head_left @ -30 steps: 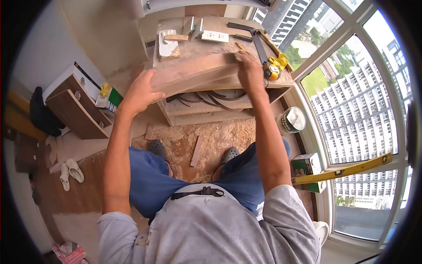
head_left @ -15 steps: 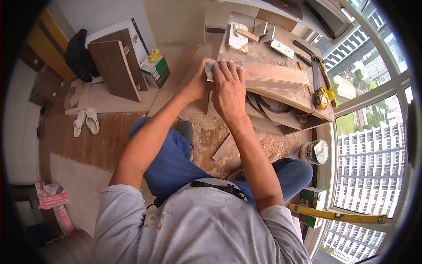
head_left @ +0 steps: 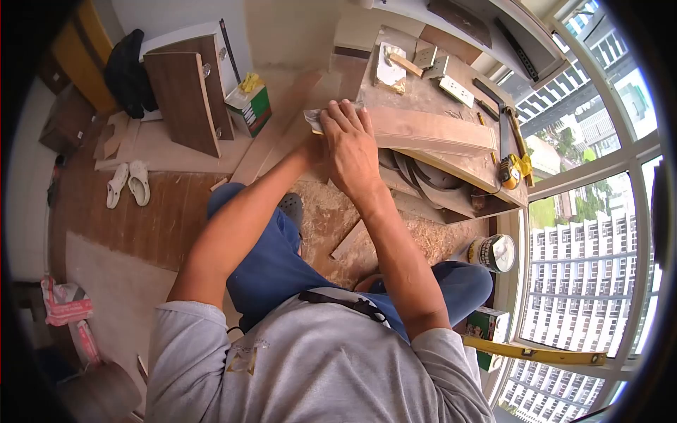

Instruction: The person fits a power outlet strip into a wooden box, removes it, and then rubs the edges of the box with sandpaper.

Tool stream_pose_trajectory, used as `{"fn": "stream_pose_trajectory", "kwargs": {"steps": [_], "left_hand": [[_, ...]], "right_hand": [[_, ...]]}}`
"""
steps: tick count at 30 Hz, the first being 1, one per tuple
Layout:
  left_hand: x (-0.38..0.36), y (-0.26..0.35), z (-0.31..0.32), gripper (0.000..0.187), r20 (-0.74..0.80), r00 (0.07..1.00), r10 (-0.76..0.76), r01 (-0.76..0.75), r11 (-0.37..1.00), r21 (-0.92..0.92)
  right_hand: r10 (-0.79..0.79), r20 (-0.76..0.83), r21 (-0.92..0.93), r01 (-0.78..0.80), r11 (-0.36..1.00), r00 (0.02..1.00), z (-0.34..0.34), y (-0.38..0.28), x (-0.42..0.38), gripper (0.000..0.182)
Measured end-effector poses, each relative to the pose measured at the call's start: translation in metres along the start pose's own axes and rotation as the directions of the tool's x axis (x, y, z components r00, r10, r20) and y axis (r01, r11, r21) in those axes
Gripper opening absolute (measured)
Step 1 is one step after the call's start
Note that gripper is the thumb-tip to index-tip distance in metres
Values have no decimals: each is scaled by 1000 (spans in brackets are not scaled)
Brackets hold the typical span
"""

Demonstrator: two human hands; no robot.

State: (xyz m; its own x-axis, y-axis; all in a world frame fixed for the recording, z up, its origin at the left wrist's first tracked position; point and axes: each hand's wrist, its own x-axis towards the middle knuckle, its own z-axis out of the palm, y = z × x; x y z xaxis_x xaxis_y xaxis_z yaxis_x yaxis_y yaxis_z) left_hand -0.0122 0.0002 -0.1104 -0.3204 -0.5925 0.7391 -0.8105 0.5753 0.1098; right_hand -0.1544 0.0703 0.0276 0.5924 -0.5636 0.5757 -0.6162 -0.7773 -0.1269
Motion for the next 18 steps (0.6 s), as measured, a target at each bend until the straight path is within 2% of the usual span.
{"fn": "stream_pose_trajectory", "kwargs": {"steps": [1,2,3,4,5,6,7,8,9,11,13,14,15,17,18], "left_hand": [[-5,2,4,47,-28,1000,-14,13,1000,-21],[5,14,-11,51,83,977,-198,215,906,-365],[28,29,-39,56,236,915,-326,400,666,-630],[41,47,-61,68,331,848,-413,491,381,-783],[46,46,-68,73,364,828,-427,528,376,-762],[41,44,-58,72,313,828,-466,518,421,-744],[38,41,-47,71,252,825,-505,508,469,-723],[39,44,-52,71,257,820,-511,514,460,-724],[44,48,-63,73,282,830,-482,504,430,-749],[50,46,-68,75,295,844,-449,486,406,-774],[42,40,-56,72,291,852,-436,507,545,-668],[29,20,-24,61,221,917,-333,399,787,-470],[4,12,2,47,-105,970,-220,193,956,-223],[29,25,-31,54,257,876,-407,481,748,-458],[42,35,-51,58,287,857,-428,509,617,-600]], "right_hand": [[9,9,1,-9,1000,1000,-1,5,-5,43],[9,-3,66,-9,998,1000,-3,18,-8,43],[-2,-22,129,5,992,1000,-8,36,-6,42],[97,-39,43,-95,995,995,-19,63,-12,36],[161,-122,-114,-175,978,979,-29,100,-26,35],[246,-123,-180,-265,947,961,-45,136,-40,35],[330,-101,-132,-341,931,939,-62,174,-50,35],[619,-43,64,-616,785,784,-87,173,-47,35],[522,-118,-2,-526,851,845,-85,177,-48,36],[215,-29,-206,-216,954,976,-50,150,-39,34],[104,-35,-117,-107,987,994,-23,54,-11,37],[88,-19,-76,-90,993,996,-8,29,-4,38],[69,-3,-34,-69,997,998,0,17,1,39],[85,31,17,-86,996,996,-9,32,0,41],[101,63,55,-104,993,993,-18,48,-3,42]]}}
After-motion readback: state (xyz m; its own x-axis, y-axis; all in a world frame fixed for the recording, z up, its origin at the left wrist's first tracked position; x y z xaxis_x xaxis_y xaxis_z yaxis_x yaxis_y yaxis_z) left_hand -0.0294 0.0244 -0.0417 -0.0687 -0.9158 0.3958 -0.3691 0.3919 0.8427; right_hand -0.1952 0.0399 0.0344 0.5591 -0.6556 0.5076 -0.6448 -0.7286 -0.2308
